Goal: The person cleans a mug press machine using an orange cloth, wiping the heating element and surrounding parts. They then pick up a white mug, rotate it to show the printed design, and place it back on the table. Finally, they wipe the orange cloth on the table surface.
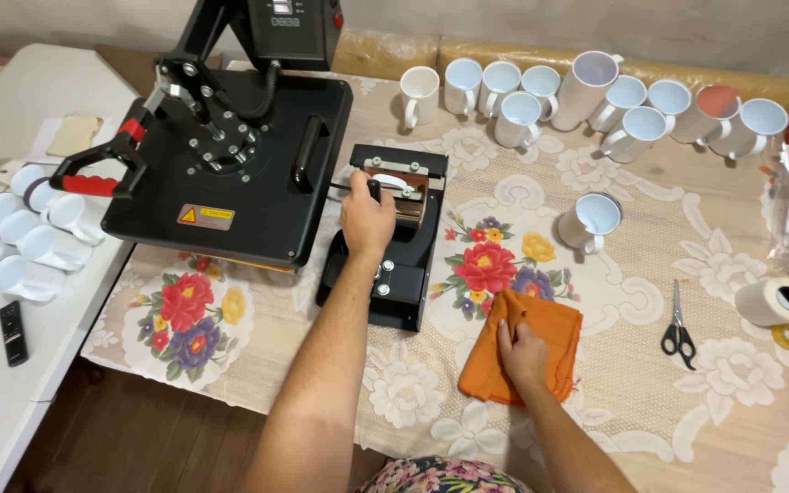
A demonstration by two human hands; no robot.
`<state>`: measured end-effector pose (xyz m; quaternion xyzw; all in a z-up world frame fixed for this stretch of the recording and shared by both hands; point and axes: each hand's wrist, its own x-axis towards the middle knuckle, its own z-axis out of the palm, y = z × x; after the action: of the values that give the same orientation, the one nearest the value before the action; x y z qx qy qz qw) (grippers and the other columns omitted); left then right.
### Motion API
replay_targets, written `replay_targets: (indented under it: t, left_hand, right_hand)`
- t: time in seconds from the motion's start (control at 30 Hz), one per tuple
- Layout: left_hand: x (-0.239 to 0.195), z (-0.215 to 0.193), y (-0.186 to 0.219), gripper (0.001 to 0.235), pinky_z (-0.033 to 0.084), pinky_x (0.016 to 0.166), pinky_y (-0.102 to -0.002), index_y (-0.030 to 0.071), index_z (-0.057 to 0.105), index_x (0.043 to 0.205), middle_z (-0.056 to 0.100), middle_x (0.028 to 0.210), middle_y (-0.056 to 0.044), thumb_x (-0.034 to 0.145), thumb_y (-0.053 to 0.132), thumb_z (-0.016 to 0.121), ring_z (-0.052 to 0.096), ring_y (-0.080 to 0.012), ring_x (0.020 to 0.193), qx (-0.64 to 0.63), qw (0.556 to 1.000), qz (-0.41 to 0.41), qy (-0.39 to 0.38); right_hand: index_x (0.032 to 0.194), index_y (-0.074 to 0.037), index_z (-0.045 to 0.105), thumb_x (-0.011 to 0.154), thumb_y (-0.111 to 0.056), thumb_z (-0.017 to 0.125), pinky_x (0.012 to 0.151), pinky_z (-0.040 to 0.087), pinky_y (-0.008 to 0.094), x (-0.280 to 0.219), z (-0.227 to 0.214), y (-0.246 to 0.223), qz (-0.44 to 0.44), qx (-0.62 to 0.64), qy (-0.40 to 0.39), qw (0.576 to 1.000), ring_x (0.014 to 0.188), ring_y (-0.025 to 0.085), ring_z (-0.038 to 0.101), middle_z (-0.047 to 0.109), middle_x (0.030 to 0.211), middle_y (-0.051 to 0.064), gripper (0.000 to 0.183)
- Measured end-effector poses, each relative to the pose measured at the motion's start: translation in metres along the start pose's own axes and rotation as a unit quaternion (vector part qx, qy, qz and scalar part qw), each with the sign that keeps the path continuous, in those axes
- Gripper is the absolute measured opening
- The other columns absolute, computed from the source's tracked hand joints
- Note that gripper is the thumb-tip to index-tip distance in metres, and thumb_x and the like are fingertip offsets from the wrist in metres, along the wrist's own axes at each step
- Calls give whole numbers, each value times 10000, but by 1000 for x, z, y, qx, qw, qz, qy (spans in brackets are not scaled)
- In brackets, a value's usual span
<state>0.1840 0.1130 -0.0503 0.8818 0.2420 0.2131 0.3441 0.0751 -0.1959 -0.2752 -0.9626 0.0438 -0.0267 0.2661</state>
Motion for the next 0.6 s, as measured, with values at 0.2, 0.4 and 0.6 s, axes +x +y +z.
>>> replay_targets:
  t: [0.2, 0.4, 0.6]
  left_hand:
    - [-2, 7, -5, 206, 569, 752, -566, 167, 494, 1076, 688, 809, -197, 895, 240, 561, 717, -451, 830, -12, 1000, -10, 9]
    - [0, 9, -10, 201, 576, 740, -556, 184, 490, 1066, 681, 767, -168, 887, 245, 560, 721, -439, 802, -14, 1000, -14, 9]
    - [0, 9, -8, 216, 568, 741, -568, 184, 481, 1066, 682, 760, -177, 881, 250, 570, 718, -453, 806, -14, 1000, -10, 14]
  right_hand:
    - [728, -172, 589, 935, -591, 563, 784, 568, 327, 4, 17, 7, -94, -117, 82, 985, 906, 200, 672, 611, 828, -16, 468]
    - [983, -83, 654, 972, -410, 596, 1142, 359, 511, 1, -4, -13, -161, -84, 149, 972, 1369, 267, 521, 612, 1369, 30, 332]
    - [1082, -118, 715, 1040, -467, 448, 1247, 224, 513, 5, -3, -14, -99, -129, 39, 986, 1516, 251, 360, 478, 1596, -10, 441]
